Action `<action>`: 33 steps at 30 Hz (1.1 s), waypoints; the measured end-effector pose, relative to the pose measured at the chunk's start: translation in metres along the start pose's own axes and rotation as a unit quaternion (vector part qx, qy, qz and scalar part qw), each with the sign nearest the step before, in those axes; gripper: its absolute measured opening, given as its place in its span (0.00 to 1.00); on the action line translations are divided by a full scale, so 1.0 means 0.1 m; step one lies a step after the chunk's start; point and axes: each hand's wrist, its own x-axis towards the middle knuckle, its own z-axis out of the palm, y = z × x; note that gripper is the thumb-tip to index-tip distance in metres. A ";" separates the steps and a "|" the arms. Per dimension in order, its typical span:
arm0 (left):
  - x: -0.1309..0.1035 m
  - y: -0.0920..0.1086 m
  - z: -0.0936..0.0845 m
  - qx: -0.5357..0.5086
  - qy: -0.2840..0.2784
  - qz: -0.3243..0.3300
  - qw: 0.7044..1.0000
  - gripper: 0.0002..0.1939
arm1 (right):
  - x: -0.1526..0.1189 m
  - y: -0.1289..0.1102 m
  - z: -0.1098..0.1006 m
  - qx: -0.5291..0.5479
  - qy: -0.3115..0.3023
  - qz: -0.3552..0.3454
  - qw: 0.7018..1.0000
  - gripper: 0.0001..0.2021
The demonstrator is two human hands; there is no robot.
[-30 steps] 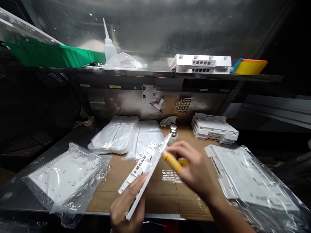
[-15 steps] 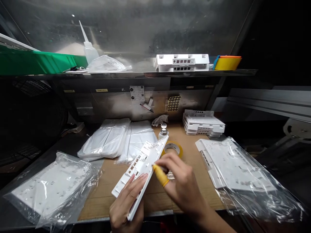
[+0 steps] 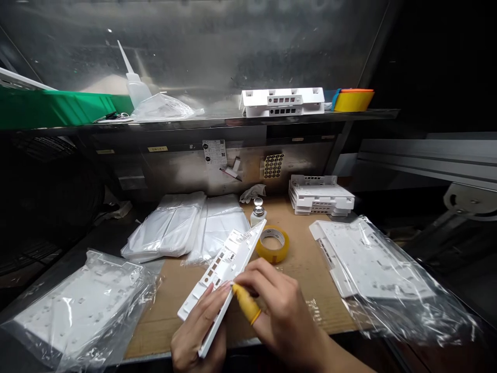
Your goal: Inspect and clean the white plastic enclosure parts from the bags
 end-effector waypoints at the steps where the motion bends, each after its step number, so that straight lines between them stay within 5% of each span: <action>1: 0.00 0.00 -0.01 -0.003 -0.002 0.001 1.000 0.25 | 0.01 0.00 -0.01 0.006 -0.008 -0.005 1.000 0.06; 6: 0.02 0.01 -0.01 -0.008 0.005 0.007 1.000 0.23 | 0.04 0.05 -0.04 -0.027 0.058 0.024 0.998 0.07; 11: 0.00 -0.04 -0.04 -0.019 -0.021 -0.005 1.000 0.23 | -0.01 0.01 0.03 -0.001 -0.003 -0.004 1.000 0.07; 13: 0.00 -0.03 -0.06 -0.025 -0.017 -0.025 0.999 0.21 | 0.03 0.11 -0.04 -0.022 0.016 0.008 1.000 0.07; 17: 0.05 0.08 -0.10 -0.096 0.020 -0.188 0.977 0.10 | 0.13 0.37 -0.43 -0.027 0.152 0.091 0.984 0.07; 21: 0.17 0.17 -0.13 -0.184 0.041 -0.324 0.927 0.06 | 0.04 0.29 -0.73 0.091 0.269 0.187 0.940 0.08; 23: 0.22 0.17 -0.14 -0.200 0.025 -0.340 0.919 0.06 | -0.03 0.15 -0.74 0.176 0.208 0.204 0.941 0.09; 25: 0.24 0.13 -0.15 -0.213 -0.003 -0.336 0.917 0.06 | -0.09 0.03 -0.67 0.246 0.074 0.209 0.944 0.09; 29: 0.25 0.00 -0.20 -0.224 -0.132 -0.250 0.933 0.13 | -0.08 -0.05 -0.44 0.237 -0.146 0.218 0.935 0.09; 31: 0.25 -0.06 -0.21 -0.214 -0.170 -0.190 0.943 0.14 | -0.07 -0.01 -0.36 0.228 -0.148 0.218 0.937 0.10; 33: 0.24 -0.10 -0.20 -0.199 -0.109 -0.190 0.955 0.15 | -0.10 0.04 -0.31 0.250 -0.094 0.209 0.941 0.09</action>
